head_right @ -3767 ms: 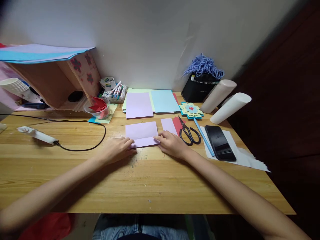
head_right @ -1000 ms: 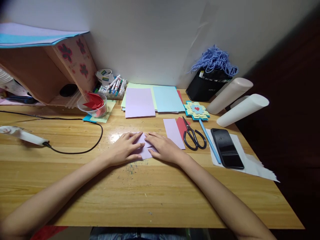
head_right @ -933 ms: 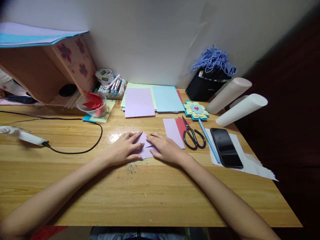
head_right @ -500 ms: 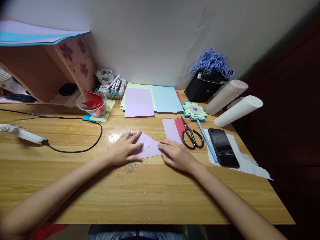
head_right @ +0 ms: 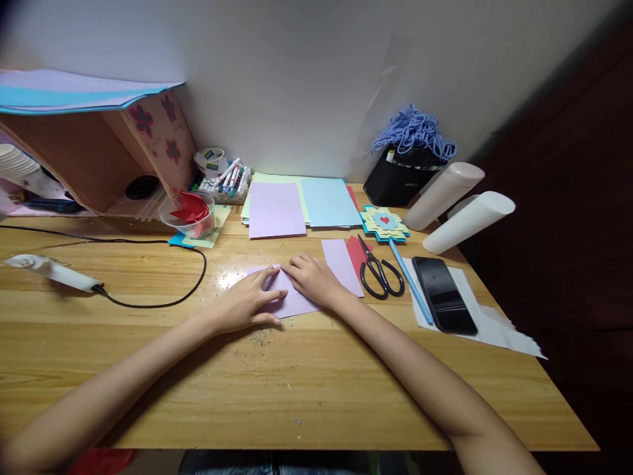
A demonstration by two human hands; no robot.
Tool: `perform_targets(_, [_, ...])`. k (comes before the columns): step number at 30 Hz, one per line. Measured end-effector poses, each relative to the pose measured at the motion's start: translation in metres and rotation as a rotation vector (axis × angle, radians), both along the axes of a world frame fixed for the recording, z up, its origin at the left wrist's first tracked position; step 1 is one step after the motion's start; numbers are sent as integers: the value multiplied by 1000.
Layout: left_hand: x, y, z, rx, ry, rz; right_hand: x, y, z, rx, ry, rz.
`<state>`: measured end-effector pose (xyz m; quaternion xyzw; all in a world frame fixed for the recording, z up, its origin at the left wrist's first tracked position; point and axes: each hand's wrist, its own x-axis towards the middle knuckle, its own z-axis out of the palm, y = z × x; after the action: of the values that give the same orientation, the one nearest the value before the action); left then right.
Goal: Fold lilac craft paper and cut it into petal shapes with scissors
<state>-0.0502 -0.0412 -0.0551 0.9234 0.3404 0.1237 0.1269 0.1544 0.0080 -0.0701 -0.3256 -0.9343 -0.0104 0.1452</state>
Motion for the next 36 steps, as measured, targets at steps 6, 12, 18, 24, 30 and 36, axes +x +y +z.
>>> perform_targets(6, [0,-1,-3,-10,6,5,1,3,2,86,-49,57])
perform_targets(12, [0,-2,0,-21,30,9,25,-11,4,98,-18,67])
perform_targets(18, [-1,-2,-4,-25,31,-6,63,-38,2,101,15,23])
perform_targets(24, [-6,0,-3,-74,-19,-13,64,-54,1,15,127,-18])
perform_targets(30, [-6,1,-4,-144,-103,85,30,-47,15,-117,513,-110])
perform_targets(36, [-6,1,-3,-159,-205,113,18,-29,18,-272,398,-21])
